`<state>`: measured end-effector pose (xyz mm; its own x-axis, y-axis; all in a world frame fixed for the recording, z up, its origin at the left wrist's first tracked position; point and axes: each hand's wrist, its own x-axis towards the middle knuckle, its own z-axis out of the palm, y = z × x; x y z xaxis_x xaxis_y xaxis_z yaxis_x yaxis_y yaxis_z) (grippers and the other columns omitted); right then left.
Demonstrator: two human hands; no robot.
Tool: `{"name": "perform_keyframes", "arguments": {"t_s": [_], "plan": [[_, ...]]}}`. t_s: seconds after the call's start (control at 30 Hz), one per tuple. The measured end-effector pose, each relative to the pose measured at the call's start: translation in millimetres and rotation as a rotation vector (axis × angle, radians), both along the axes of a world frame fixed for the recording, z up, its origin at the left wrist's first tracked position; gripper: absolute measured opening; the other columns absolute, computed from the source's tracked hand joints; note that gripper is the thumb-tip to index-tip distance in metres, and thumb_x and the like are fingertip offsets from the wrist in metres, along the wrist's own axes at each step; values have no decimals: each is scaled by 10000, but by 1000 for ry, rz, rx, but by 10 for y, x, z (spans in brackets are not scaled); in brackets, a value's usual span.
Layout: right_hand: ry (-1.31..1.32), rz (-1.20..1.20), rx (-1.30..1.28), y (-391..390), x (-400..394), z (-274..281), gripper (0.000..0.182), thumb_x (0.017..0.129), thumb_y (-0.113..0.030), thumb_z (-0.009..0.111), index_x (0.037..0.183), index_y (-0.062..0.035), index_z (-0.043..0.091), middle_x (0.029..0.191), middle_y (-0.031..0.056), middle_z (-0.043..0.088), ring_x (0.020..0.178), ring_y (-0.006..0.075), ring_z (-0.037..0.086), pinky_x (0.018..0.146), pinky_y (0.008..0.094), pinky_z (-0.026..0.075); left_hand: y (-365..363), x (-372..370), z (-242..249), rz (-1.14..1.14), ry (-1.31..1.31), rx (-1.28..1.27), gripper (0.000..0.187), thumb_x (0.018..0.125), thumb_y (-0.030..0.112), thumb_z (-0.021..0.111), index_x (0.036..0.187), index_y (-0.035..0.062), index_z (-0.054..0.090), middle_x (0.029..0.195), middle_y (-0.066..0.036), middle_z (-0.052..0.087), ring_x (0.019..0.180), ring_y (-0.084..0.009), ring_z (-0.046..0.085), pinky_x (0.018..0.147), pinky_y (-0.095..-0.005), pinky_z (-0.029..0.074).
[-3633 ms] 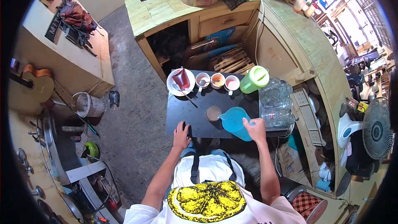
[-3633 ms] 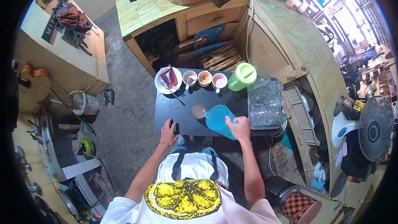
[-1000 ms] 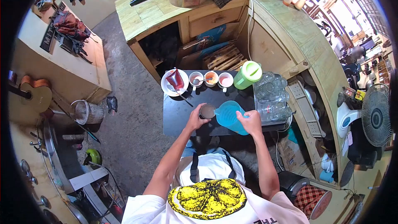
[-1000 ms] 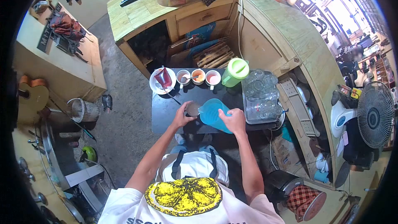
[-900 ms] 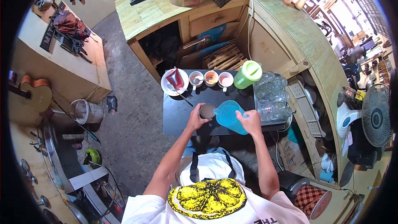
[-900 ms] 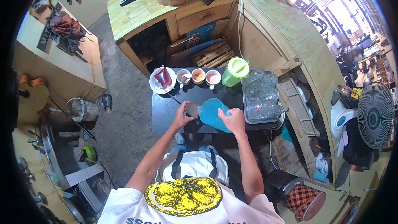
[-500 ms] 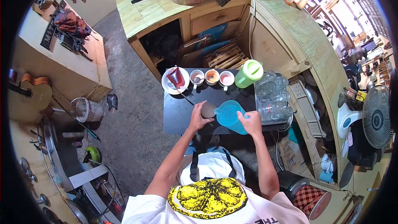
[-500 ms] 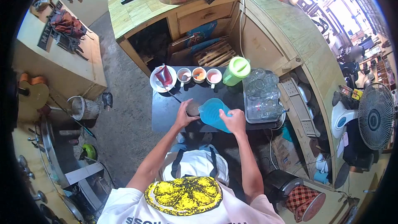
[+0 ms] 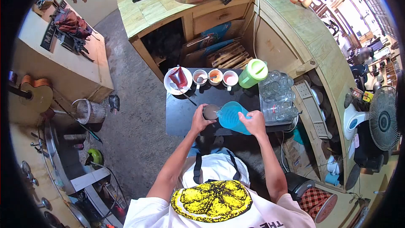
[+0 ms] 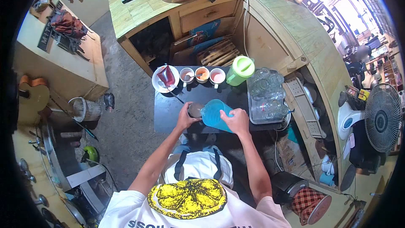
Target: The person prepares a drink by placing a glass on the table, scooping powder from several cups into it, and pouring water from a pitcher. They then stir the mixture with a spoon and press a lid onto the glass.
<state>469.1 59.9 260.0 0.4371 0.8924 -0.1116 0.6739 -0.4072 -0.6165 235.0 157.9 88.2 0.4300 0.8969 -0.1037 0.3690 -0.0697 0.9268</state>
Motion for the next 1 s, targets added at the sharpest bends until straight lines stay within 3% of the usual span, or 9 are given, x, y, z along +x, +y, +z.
{"name": "perform_keyframes", "arguments": {"t_s": [0.13,0.23,0.43,0.53,0.67,0.77,1.0], "plan": [[23,-4,42,-3,3,-5,629,767,-472,767,503,44,522,497,231,486,458,402,481,495,482,391,6,-2,51,-37,4,65,913,535,125,936,1350,80,527,1320,-132,583,1247,-346,542,1070,-429,435],[28,11,84,-40,64,-109,607,791,-415,767,501,45,497,465,196,441,427,349,398,476,468,342,32,-30,97,-97,9,89,953,545,100,922,1401,85,502,1359,-134,572,1269,-333,536,1092,-421,423],[309,-36,227,-148,149,-168,566,875,-300,721,510,38,451,455,48,336,470,105,319,465,379,265,16,-57,61,-104,-135,-133,945,599,60,901,1443,83,476,1372,-123,604,1266,-257,581,1095,-384,445],[384,-125,291,-261,293,-489,549,897,-279,703,495,-14,439,480,-14,359,509,56,324,477,345,239,31,-48,41,-96,-128,-138,933,614,55,900,1444,85,477,1356,-111,621,1250,-232,594,1087,-373,456],[677,-358,404,-412,365,-708,464,903,-227,688,524,-128,437,546,-76,394,516,43,338,489,301,218,13,-21,221,-84,-123,-95,919,614,55,904,1434,84,491,1340,-104,633,1233,-229,607,1072,-381,470],[847,-520,500,-435,390,-823,449,899,-205,678,536,-124,426,557,-71,392,514,52,331,493,301,221,20,-20,56,-103,-145,-88,919,605,73,917,1422,83,497,1311,-115,649,1213,-237,621,1043,-396,489],[778,-612,646,-317,552,-1148,418,891,-183,673,562,-147,418,583,-71,399,521,53,341,500,286,231,-22,132,227,-16,-8,-16,834,561,157,966,1251,29,515,1205,-169,660,1126,-315,646,957,-415,514]]}}
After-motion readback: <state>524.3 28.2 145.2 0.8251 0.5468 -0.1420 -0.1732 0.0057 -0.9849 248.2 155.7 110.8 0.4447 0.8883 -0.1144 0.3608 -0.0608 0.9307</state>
